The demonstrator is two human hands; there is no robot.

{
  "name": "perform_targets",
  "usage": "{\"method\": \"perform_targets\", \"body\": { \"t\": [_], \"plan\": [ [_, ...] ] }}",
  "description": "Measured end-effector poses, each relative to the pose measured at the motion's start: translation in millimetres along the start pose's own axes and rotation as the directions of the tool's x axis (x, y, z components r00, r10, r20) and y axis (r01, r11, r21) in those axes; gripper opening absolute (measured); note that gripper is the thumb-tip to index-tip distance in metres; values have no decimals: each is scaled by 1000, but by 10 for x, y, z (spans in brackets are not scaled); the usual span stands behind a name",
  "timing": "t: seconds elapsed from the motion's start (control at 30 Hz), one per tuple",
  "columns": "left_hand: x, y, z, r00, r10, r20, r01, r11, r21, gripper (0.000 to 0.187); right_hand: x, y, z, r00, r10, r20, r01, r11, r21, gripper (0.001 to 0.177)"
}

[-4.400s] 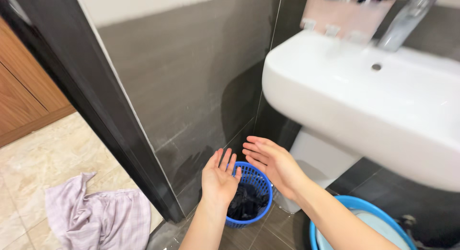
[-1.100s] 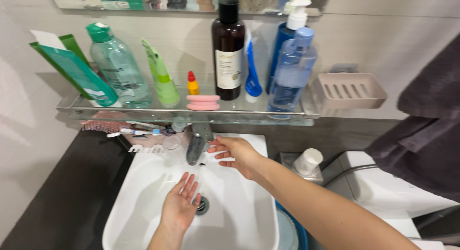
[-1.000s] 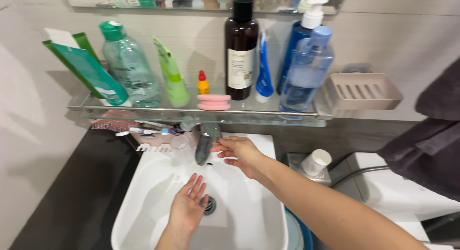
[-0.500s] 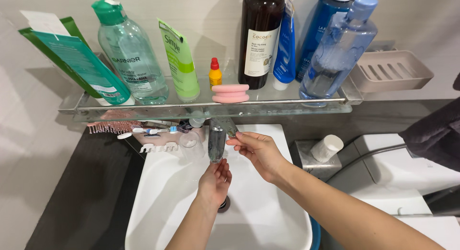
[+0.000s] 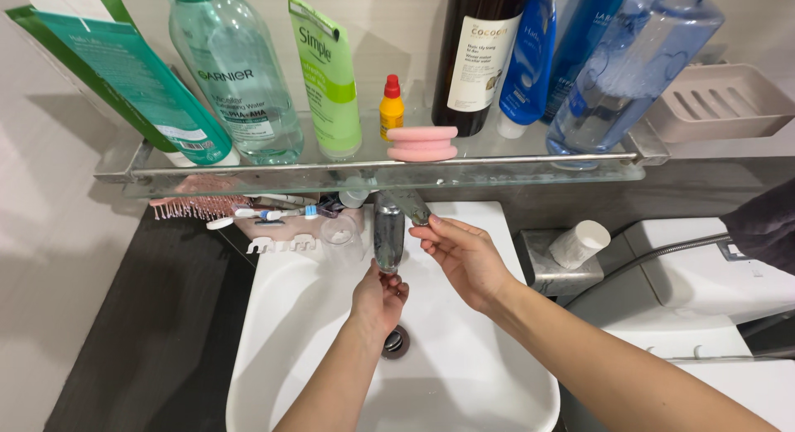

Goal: The person handles a black trash bag inside a blue bin, then washes their hands at a sink using a faucet. They also interact with a tissue dispenser and a door handle before washing their hands again.

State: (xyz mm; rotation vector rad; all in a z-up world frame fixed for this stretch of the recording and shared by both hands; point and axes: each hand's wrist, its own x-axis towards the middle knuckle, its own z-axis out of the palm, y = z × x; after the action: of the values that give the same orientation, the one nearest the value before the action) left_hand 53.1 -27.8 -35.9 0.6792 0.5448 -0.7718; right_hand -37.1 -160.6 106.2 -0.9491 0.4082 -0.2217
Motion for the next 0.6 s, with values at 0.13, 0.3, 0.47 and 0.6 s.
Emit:
{"method": "perform_targets", "body": {
  "t": [0.13,0.3,0.47,0.6],
  "plan": [
    [24,33,80,1000,6,21,-6,1000,9,21,27,26,-16,1000,-24,9,24,1000,2,27],
    [96,48,64,1000,1,15,-1,1000,-22,23,10,20,21,1000,-27,-17,26,999,-20,28],
    [133,54,72,1000,-9,15,9,1000,-19,22,11,45,24,997,-72,1,72,997,-25,29],
    [126,33,49,996,-8,94,8,1000,2,23,27,92,-1,995,-94,13,94,995,-18,29]
  ]
}}
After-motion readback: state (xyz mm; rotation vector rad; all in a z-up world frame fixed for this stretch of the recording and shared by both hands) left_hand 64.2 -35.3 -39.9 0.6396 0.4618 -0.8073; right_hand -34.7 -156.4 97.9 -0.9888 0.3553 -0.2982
